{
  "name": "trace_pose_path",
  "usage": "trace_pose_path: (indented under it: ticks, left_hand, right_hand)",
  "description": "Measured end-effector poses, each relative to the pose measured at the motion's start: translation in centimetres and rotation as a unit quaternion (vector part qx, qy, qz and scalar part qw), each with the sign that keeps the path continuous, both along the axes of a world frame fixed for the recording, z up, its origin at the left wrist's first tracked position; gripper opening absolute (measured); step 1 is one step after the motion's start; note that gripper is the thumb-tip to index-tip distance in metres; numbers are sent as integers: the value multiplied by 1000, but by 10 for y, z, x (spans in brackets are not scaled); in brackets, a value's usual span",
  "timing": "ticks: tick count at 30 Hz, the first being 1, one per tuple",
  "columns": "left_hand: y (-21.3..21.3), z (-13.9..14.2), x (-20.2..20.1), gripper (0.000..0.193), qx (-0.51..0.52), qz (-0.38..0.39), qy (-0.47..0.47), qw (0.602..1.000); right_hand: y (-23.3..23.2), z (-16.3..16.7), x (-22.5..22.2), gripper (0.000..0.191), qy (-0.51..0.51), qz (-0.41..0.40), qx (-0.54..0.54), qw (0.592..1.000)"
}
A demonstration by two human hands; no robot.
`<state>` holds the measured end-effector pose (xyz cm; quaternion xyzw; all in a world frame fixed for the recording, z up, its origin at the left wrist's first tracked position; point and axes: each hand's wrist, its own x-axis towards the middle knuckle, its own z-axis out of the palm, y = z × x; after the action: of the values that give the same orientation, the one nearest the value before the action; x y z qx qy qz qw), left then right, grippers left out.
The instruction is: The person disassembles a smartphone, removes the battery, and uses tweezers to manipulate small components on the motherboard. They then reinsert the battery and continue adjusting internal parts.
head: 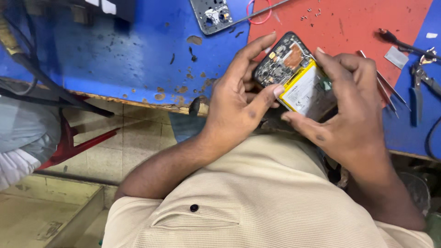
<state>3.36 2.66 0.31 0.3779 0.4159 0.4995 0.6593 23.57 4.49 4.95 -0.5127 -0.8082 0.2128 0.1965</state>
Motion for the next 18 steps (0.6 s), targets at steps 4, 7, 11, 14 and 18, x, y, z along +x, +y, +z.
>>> trace_pose_path:
  ticks: [4,7,11,14,18]
  left_hand:
    - [-6,5,-12,77,14,-25,60,998]
    - [-7,12,-29,69,31,-24,154,987]
    - [-4,16,-42,46,65,-14,247,967]
    - [1,18,-39,31,143,6,353,925]
    - [13,19,-34,12,288,-34,442,849]
  right_hand:
    - [11,8,1,91,-26,22,-16,999]
    - [22,11,8,90,-81,60,0,995]
    - [25,11,10,85,-118,85,11,989]
    - [26,13,9,82,-135,96,18,986]
    - [25,16,9,76,-175,112,17,978]
